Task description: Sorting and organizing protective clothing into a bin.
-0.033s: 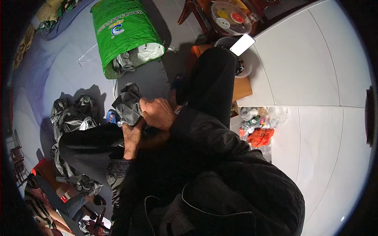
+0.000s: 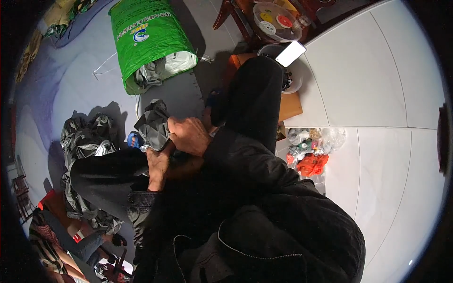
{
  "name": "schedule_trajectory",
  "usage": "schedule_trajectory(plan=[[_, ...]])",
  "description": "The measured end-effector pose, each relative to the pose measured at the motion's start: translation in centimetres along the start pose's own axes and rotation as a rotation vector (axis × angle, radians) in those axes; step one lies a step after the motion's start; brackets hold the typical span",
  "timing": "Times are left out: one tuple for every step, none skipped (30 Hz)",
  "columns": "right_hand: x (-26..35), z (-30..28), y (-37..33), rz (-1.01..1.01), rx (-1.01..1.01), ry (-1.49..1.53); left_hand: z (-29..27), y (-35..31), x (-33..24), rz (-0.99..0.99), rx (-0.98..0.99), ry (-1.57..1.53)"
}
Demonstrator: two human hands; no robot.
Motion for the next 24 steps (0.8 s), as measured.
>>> schedule_trajectory(plan=[[-0.2,0.0,0.0,0.015,0.004,0.011,0.1,0.1,0.1,0.020,0.014,-0.035],[-0.2,-0.1,0.0,0.015,0.004,0.010,0.1,0.2,0.1,0.040,0.027,-0.071],[-0.2,-0.1,0.0,0.019,0.016,0.003,0.1,0.2,0.1,0.060,0.041,-0.105],[-0.2,-0.1,0.0,0.022,0.028,-0.004,0.1,0.3,0.3,0.060,0.042,-0.105],[-0.2,0.0,0.0,0.025,0.040,-0.010,-0.1,0.4,0.4,0.056,0.030,-0.103],[-0.2,0.0,0.0,0.024,0.040,-0.009,-0.3,0.4,0.6,0.052,0.019,-0.102],[0.2,-0.3,0.1,-0.003,0.011,0.029,-0.5,0.5,0.8,0.048,0.008,-0.099],[0.5,-0.6,0.0,-0.031,-0.019,0.067,-0.6,0.7,1.1,0.048,0.007,-0.098],[0.8,-0.9,0.0,-0.058,-0.049,0.104,-0.8,1.0,1.5,0.066,0.003,-0.046],[1.0,-0.9,0.1,-0.058,-0.049,0.106,-0.9,1.2,1.6,0.084,-0.003,0.005],[2.1,-1.2,0.2,-0.139,-0.074,0.120,-1.0,1.3,1.7,0.101,-0.008,0.057],[3.4,-1.4,0.2,-0.218,-0.100,0.130,-0.9,1.3,1.7,0.101,-0.006,0.056],[4.6,-1.6,0.1,-0.297,-0.126,0.139,-0.1,1.2,1.6,0.120,0.051,0.173],[5.3,-1.6,0.0,-0.296,-0.127,0.137,0.6,1.1,1.5,0.139,0.107,0.290],[6.6,-0.7,-0.1,-0.307,-0.033,0.216,1.2,0.9,1.6,0.157,0.159,0.410],[7.9,0.2,-0.2,-0.317,0.061,0.295,1.8,0.6,1.7,0.175,0.211,0.529],[8.7,1.2,-0.3,-0.327,0.157,0.373,2.3,0.3,1.9,0.192,0.263,0.647],[8.5,1.6,-0.3,-0.330,0.158,0.376,2.8,-0.1,2.1,0.208,0.313,0.765],[8.1,2.6,-0.6,-0.376,0.181,0.236,3.1,-0.6,2.4,0.222,0.363,0.883],[7.1,3.6,-1.0,-0.412,0.196,0.088,3.8,-0.9,2.6,0.242,0.424,1.001],[5.9,4.8,-1.5,-0.448,0.213,-0.060,4.3,-1.3,2.9,0.261,0.484,1.118],[3.6,6.1,-2.0,-0.444,0.213,-0.064,4.8,-1.6,3.3,0.281,0.543,1.233],[-0.1,7.6,-2.2,-0.334,0.160,-0.078,4.6,-2.2,3.9,0.285,0.585,1.343],[-2.8,8.0,-1.9,-0.217,0.106,-0.101,4.4,-2.6,3.4,0.281,0.580,1.333]])
Point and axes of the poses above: each hand's wrist, its own y-axis towards the middle knuckle, its own z-axis out of the palm, x = y × z, the point moved 10 cm from there along y, towards the middle knuckle, and after that the axes turned 3 degrees about -z, right-handed, at the moved point
